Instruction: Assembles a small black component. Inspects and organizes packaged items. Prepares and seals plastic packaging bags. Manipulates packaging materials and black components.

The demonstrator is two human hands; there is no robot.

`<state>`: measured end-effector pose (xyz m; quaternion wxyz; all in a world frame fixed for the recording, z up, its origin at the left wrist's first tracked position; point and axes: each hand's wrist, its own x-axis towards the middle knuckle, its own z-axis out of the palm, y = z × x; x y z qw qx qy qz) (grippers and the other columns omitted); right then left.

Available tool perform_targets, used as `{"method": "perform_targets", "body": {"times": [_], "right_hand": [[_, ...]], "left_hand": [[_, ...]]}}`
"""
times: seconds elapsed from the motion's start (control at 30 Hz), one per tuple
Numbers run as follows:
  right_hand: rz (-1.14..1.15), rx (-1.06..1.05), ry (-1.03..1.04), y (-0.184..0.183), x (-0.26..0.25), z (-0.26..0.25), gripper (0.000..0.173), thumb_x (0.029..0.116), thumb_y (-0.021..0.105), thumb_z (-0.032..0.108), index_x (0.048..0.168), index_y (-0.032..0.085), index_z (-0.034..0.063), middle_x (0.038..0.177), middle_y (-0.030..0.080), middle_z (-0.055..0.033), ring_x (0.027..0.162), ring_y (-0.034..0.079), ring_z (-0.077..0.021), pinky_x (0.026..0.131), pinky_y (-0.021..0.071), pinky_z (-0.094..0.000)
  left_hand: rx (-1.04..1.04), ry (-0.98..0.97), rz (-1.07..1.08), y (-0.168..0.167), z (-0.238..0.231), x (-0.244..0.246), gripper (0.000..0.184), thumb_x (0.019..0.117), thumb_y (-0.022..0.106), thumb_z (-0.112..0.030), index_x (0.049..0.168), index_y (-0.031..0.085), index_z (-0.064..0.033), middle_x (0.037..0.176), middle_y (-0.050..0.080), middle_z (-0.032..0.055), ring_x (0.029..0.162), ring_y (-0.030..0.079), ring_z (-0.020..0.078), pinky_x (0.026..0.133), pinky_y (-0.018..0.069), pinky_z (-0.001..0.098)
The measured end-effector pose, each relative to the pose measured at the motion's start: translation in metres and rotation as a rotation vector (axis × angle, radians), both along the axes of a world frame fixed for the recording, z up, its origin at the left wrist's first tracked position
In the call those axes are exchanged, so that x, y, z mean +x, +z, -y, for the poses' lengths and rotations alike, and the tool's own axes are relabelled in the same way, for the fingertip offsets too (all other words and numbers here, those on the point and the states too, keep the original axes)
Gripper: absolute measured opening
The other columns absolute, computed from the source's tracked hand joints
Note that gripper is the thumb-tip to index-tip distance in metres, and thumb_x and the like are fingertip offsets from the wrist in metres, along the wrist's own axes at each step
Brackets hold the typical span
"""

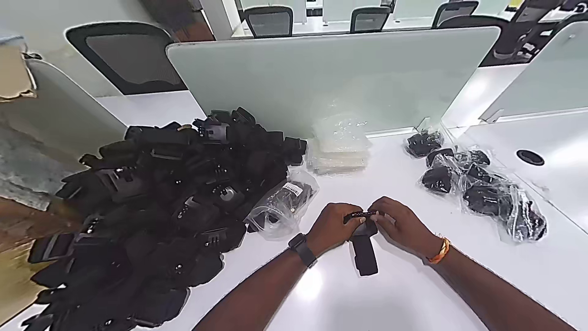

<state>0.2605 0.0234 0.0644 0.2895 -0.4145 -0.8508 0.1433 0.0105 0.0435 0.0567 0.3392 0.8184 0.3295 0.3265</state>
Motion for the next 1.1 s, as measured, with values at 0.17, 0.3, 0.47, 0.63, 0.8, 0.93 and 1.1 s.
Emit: {"method": "perform_targets", "body": {"times": [0.17, 0.3, 0.47, 0.63, 0.8, 0.93, 1.1], "right_hand": [[-0.067, 0.097, 0.056, 0.004, 0.002, 0.0, 0.025, 0.0963, 0.063, 0.03, 0.109, 0.065, 0.0088, 0.106, 0.066, -0.0089, 0.103, 0.062, -0.0192, 0.091, 0.0513, -0.0371], [0.008, 0.004, 0.024, 0.004, 0.005, -0.001, 0.045, 0.104, 0.048, 0.048, 0.119, 0.071, 0.0122, 0.106, 0.066, -0.0094, 0.104, 0.06, -0.0216, 0.092, 0.0484, -0.0406], [0.003, -0.027, -0.028, 0.004, -0.001, 0.0, 0.039, 0.1069, 0.046, 0.042, 0.106, 0.073, 0.0137, 0.096, 0.062, -0.0062, 0.096, 0.059, -0.0181, 0.088, 0.0488, -0.0357], [-0.133, 0.012, 0.044, 0.003, -0.005, 0.002, 0.021, 0.095, 0.06, 0.019, 0.112, 0.064, 0.0075, 0.11, 0.059, -0.0098, 0.103, 0.058, -0.0153, 0.087, 0.051, -0.0289], [-0.053, -0.019, -0.021, 0.003, -0.002, 0.002, 0.05, 0.1072, 0.037, 0.047, 0.12, 0.072, 0.0131, 0.105, 0.064, -0.0079, 0.103, 0.059, -0.0197, 0.091, 0.0489, -0.0394], [-0.034, -0.042, -0.053, 0.002, -0.003, 0.002, 0.041, 0.1084, 0.043, 0.039, 0.105, 0.074, 0.0115, 0.094, 0.066, -0.006, 0.094, 0.062, -0.0179, 0.086, 0.05, -0.0368], [-0.259, -0.143, 0.037, 0.003, -0.005, 0.003, 0.035, 0.0876, 0.056, 0.006, 0.122, 0.06, 0.001, 0.104, 0.058, -0.0063, 0.087, 0.054, -0.0081, 0.072, 0.0461, -0.0218]], "left_hand": [[0.01, -0.004, -0.001, 0.0, 0.001, 0.001, 0.029, 0.1017, 0.062, -0.03, 0.113, 0.076, -0.007, 0.101, 0.076, 0.0075, 0.094, 0.071, 0.0127, 0.09, 0.0563, 0.0328], [0.02, -0.001, 0.008, -0.001, 0.001, 0.001, 0.029, 0.1018, 0.062, -0.029, 0.113, 0.076, -0.0066, 0.102, 0.076, 0.0081, 0.095, 0.071, 0.0135, 0.091, 0.0563, 0.034], [-0.008, -0.002, 0.017, 0.001, 0.002, 0.002, 0.027, 0.1002, 0.063, -0.028, 0.11, 0.076, -0.007, 0.099, 0.075, 0.0065, 0.09, 0.07, 0.0109, 0.086, 0.0571, 0.0312], [-0.004, 0.009, 0.025, 0.001, 0.003, 0.002, 0.024, 0.0993, 0.063, -0.027, 0.105, 0.076, -0.0073, 0.094, 0.074, 0.006, 0.084, 0.069, 0.0105, 0.08, 0.0567, 0.0304], [0.026, -0.003, 0.034, 0.002, 0.003, 0.003, 0.024, 0.0997, 0.063, -0.025, 0.106, 0.076, -0.0061, 0.097, 0.075, 0.0074, 0.089, 0.07, 0.0115, 0.084, 0.0568, 0.0304], [-0.006, -0.005, 0.082, 0.0, 0.001, 0.003, 0.023, 0.0995, 0.065, -0.025, 0.106, 0.076, -0.0053, 0.097, 0.075, 0.0073, 0.087, 0.07, 0.0097, 0.083, 0.0572, 0.0276], [-0.069, -0.016, 0.121, 0.001, 0.001, 0.003, 0.024, 0.1001, 0.065, -0.025, 0.108, 0.075, -0.0046, 0.1, 0.074, 0.0074, 0.09, 0.069, 0.0091, 0.085, 0.0569, 0.0272]]}}
